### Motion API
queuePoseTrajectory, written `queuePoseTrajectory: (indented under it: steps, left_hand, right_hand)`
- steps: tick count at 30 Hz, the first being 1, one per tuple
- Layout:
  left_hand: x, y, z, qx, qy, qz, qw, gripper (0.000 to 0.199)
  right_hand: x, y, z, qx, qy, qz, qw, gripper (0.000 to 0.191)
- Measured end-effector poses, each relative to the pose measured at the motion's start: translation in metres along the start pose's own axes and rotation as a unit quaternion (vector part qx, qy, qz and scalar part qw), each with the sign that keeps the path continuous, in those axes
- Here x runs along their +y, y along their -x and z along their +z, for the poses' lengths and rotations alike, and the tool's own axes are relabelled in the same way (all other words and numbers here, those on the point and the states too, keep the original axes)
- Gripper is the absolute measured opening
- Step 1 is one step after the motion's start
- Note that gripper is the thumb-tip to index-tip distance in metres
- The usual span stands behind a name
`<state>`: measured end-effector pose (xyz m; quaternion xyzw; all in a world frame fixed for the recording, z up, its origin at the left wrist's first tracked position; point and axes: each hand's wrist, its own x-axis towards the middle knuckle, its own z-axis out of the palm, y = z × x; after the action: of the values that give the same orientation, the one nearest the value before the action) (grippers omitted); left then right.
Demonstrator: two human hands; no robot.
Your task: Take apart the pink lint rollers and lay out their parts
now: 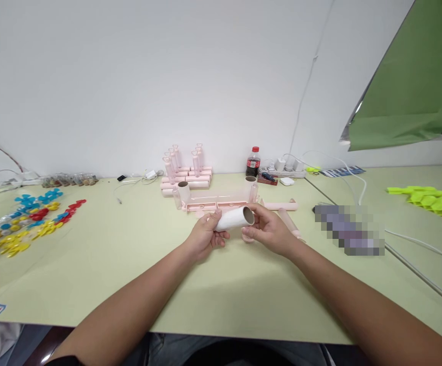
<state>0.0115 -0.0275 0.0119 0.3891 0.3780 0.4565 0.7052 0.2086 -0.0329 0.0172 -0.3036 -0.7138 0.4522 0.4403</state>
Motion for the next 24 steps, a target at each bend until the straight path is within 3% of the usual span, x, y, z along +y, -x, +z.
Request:
queuePoseTrajectory:
  steps: [4, 7, 9, 12, 15, 24]
  left_hand:
    - [0.001, 0.005, 0.005, -0.024, -0.068, -0.043, 0.996, 0.044]
    - [0.003, 0.009, 0.008, -0.013, -0.163, -0.056, 0.985, 0.029]
    - [0.004, 0.011, 0.008, 0.001, -0.259, -0.046, 0.965, 0.024]
    - [0.003, 0.014, 0.006, 0.000, -0.407, 0.028, 0.913, 0.028]
    - [-0.001, 0.016, 0.002, -0.008, -0.503, 0.066, 0.862, 0.030]
    - [-0.012, 0.008, -0.006, 0.023, -0.629, 0.085, 0.772, 0.032]
  right_hand:
    - [-0.004, 0.000, -0.004, 0.041, -0.016, -0.025, 0.999, 0.035]
    - [-0.006, -0.003, -0.016, 0.153, 0.018, -0.049, 0.987, 0.036]
    - [-0.006, -0.006, -0.027, 0.235, 0.082, -0.041, 0.968, 0.037]
    - [-0.004, -0.011, -0.042, 0.310, 0.218, 0.026, 0.925, 0.033]
    - [-0.003, -0.014, -0.050, 0.315, 0.303, 0.091, 0.895, 0.033]
    - [0.015, -0.017, -0.057, 0.237, 0.345, 0.205, 0.885, 0.033]
